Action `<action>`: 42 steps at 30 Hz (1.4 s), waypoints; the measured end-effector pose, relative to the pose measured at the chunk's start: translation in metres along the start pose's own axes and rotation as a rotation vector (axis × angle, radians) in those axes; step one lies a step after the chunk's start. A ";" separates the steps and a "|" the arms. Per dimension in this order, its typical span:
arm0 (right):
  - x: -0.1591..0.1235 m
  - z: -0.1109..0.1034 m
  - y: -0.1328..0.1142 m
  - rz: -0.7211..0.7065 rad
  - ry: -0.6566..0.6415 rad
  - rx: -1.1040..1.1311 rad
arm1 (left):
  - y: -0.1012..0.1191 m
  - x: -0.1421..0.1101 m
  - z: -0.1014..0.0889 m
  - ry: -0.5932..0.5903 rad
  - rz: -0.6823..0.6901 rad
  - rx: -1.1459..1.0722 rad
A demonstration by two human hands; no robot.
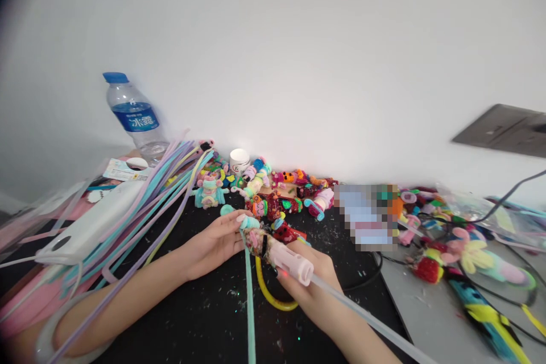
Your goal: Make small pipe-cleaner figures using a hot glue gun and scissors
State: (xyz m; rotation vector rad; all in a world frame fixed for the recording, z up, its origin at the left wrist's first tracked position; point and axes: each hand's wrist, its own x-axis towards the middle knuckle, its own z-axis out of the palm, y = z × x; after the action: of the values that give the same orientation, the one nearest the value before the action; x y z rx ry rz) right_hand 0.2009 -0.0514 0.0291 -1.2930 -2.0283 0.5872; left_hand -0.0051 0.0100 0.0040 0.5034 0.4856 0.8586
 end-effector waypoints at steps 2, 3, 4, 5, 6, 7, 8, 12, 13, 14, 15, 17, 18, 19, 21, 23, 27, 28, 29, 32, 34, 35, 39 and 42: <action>0.000 0.000 0.001 -0.002 0.002 -0.006 | 0.000 0.000 -0.001 0.002 0.000 0.002; 0.000 0.000 0.002 0.000 0.004 -0.006 | 0.000 0.000 -0.001 0.006 0.000 0.002; -0.001 0.001 0.003 0.003 0.013 -0.005 | 0.000 0.000 -0.001 0.009 0.000 0.001; -0.002 0.001 0.004 0.008 0.023 -0.003 | 0.000 0.000 -0.001 0.011 0.000 0.001; -0.003 0.002 0.006 0.015 0.031 -0.004 | 0.000 0.000 -0.001 0.012 -0.001 0.000; -0.004 0.002 0.008 0.021 0.040 -0.007 | 0.000 0.000 -0.002 0.012 -0.001 -0.001; -0.005 0.003 0.010 0.027 0.044 -0.014 | 0.000 0.001 -0.002 0.013 -0.002 -0.002; -0.008 0.004 0.014 0.027 0.065 -0.042 | 0.000 0.000 -0.002 0.020 -0.010 -0.002; -0.009 0.004 0.014 0.025 0.077 -0.042 | 0.000 0.000 -0.002 0.020 -0.010 -0.001; -0.008 0.004 0.014 0.021 0.087 -0.042 | 0.000 0.000 -0.003 0.018 -0.010 0.000; -0.008 0.004 0.014 0.017 0.092 -0.044 | 0.000 0.000 -0.003 0.015 -0.009 0.001; -0.007 0.003 0.012 0.009 0.086 -0.047 | 0.000 0.000 -0.003 0.012 -0.009 0.005; -0.006 0.002 0.011 0.006 0.076 -0.047 | 0.000 0.000 -0.003 0.013 -0.009 0.006; -0.006 0.002 0.011 0.004 0.064 -0.047 | 0.000 -0.001 -0.003 0.015 -0.009 0.007; -0.006 0.001 0.011 0.006 0.054 -0.053 | 0.000 -0.001 -0.003 0.018 -0.006 0.010; -0.006 0.002 0.012 0.006 0.070 -0.069 | 0.000 -0.001 -0.003 0.016 0.002 0.010; -0.007 0.003 0.014 -0.033 0.123 -0.116 | 0.000 0.000 -0.004 0.015 0.002 0.002; -0.007 0.003 0.015 -0.043 0.132 -0.126 | 0.000 0.000 -0.004 0.018 -0.001 0.000; -0.007 0.003 0.015 -0.054 0.139 -0.133 | 0.000 0.000 -0.003 0.019 -0.004 -0.001; -0.008 0.003 0.016 -0.066 0.158 -0.155 | 0.001 0.001 -0.003 0.020 -0.010 -0.008; -0.008 0.003 0.017 -0.070 0.169 -0.171 | 0.001 0.001 -0.002 0.019 -0.014 -0.017; -0.009 0.003 0.017 -0.074 0.172 -0.177 | 0.001 0.001 -0.002 0.020 -0.016 -0.020; -0.008 0.003 0.018 -0.082 0.170 -0.187 | 0.002 0.000 -0.001 0.031 -0.028 0.001; -0.007 0.003 0.018 -0.080 0.175 -0.191 | 0.002 -0.002 0.000 0.041 -0.045 0.022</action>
State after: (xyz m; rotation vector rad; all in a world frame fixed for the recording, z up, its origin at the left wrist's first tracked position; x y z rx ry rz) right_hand 0.2122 -0.0504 0.0130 -1.3161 -2.0171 0.2386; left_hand -0.0068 0.0096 0.0053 0.4940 0.5430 0.8229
